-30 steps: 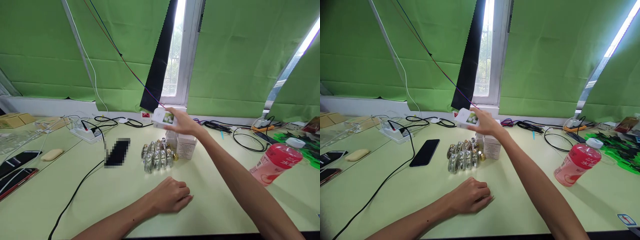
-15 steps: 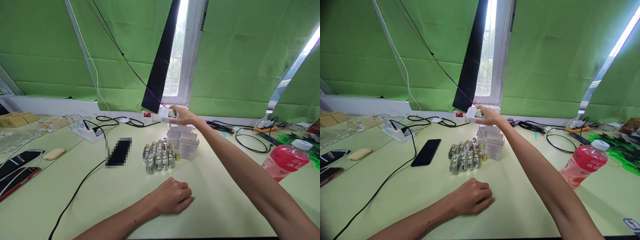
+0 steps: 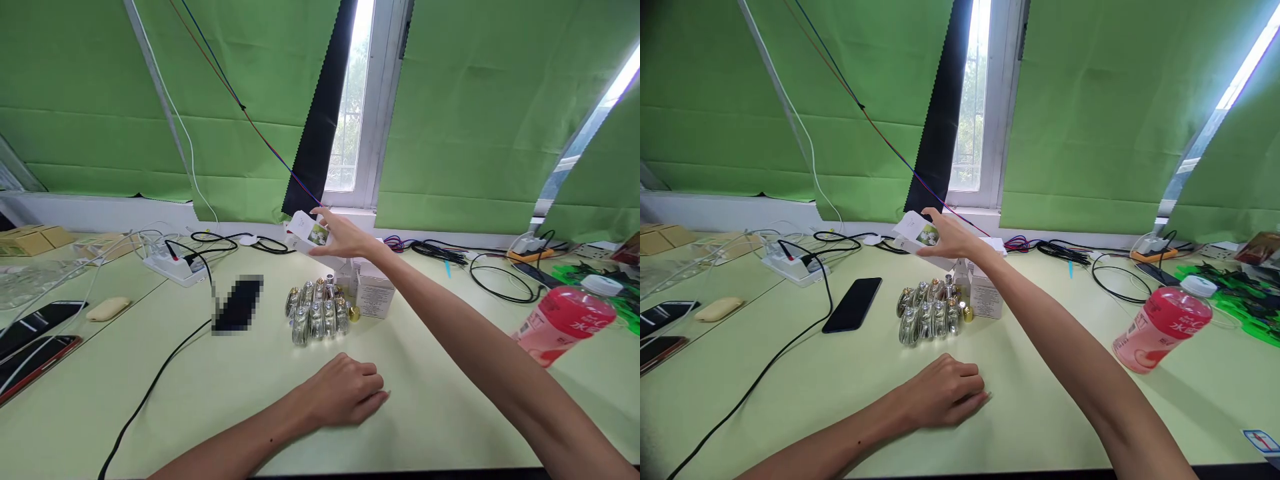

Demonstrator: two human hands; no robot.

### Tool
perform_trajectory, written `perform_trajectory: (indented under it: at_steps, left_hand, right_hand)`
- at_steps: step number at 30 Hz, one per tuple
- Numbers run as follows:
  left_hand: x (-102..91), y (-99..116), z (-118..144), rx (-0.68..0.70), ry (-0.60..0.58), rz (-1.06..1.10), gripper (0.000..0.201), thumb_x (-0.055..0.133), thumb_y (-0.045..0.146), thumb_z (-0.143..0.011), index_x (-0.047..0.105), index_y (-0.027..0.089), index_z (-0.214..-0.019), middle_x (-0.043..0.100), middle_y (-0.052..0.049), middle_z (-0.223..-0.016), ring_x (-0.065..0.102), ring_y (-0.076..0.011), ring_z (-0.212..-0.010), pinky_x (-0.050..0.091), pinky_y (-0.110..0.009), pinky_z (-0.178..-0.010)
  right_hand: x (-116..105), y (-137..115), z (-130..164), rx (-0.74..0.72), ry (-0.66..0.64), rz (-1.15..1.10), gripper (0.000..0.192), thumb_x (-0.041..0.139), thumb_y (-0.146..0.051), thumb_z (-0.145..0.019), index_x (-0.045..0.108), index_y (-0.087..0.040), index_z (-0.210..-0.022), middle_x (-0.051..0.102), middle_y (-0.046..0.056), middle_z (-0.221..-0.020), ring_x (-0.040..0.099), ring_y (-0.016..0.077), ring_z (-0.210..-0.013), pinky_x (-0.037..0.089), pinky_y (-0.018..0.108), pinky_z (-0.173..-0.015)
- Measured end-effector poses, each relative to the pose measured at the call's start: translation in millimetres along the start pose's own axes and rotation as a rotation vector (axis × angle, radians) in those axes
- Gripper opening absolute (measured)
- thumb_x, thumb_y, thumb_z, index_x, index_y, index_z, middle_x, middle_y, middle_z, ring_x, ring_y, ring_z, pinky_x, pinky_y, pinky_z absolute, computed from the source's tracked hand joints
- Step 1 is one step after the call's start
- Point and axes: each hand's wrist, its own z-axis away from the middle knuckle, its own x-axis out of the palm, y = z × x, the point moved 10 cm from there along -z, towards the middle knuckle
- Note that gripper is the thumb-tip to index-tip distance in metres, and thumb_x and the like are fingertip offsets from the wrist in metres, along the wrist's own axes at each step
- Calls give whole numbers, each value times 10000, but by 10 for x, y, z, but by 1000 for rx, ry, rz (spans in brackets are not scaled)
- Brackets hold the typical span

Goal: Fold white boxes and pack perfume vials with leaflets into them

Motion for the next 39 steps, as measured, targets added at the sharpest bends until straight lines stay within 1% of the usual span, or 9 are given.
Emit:
perform_trajectory:
  at_steps: [5,9,12,19,21,25,27,30,39]
  left_hand:
    - [1,19,-7,7,4,10,343,537,278,-977,495,182,-650,521,11,-609,476,-102,-488,214,-318,-463]
    - [6,30,-27,10,14,28,337,529,268,-976,494,180,-652,528,7,-619,476,-99,-493,215,-313,-465]
    - [26,36,-47,8,-11,34,338,509,269,-996,515,177,-672,532,1,-633,487,-97,-508,218,-305,-478]
    - [43,43,-64,1,-38,66,348,491,276,-1010,539,173,-680,542,-4,-650,497,-102,-526,242,-307,-496]
    - [53,38,-65,-2,-41,71,345,493,275,-1008,535,174,-680,546,-2,-654,488,-97,-523,244,-304,-503]
    - [55,40,-71,-1,-37,80,344,498,271,-1001,531,175,-672,544,5,-645,482,-96,-518,251,-311,-500]
    - [46,41,-75,-3,-28,87,342,503,270,-998,531,176,-671,544,9,-642,483,-97,-516,260,-313,-499]
    - [41,40,-79,-6,-17,90,347,501,271,-1000,528,177,-667,535,10,-638,485,-96,-509,266,-315,-496]
    - [49,48,-92,9,-10,86,350,486,275,-1011,544,178,-679,525,4,-640,497,-101,-516,280,-314,-492]
  right_hand:
    - [-93,-144,169,27,23,-62,1025,800,-441,-709,278,-131,-1535,615,188,-1280,609,320,-1103,460,489,-993]
    - [-223,-284,401,40,37,-99,1026,809,-415,-704,258,-198,-1541,575,169,-1348,596,338,-1162,474,513,-1005]
    - [-340,-353,635,92,55,-130,1040,802,-405,-726,216,-199,-1561,538,185,-1387,592,350,-1188,498,517,-987]
    - [-554,-421,1276,208,101,-68,978,757,-391,-771,196,-258,-1562,537,163,-1383,539,370,-1270,463,552,-1049]
    - [-558,-365,1453,270,123,-34,969,756,-357,-758,207,-260,-1551,540,163,-1364,546,367,-1260,476,532,-1040]
    - [-482,-114,1772,468,164,41,976,733,-284,-733,204,-238,-1552,519,180,-1338,622,374,-1152,505,497,-984]
    - [-387,38,1895,569,152,56,1032,731,-255,-710,158,-229,-1568,500,183,-1311,617,394,-1161,503,504,-983]
    - [-221,249,2033,703,123,51,1021,690,-214,-718,128,-200,-1571,485,177,-1236,609,404,-1170,503,509,-975]
    - [-71,505,2149,837,270,36,1026,728,-341,-734,116,-230,-1550,413,148,-1217,634,382,-1079,519,522,-958]
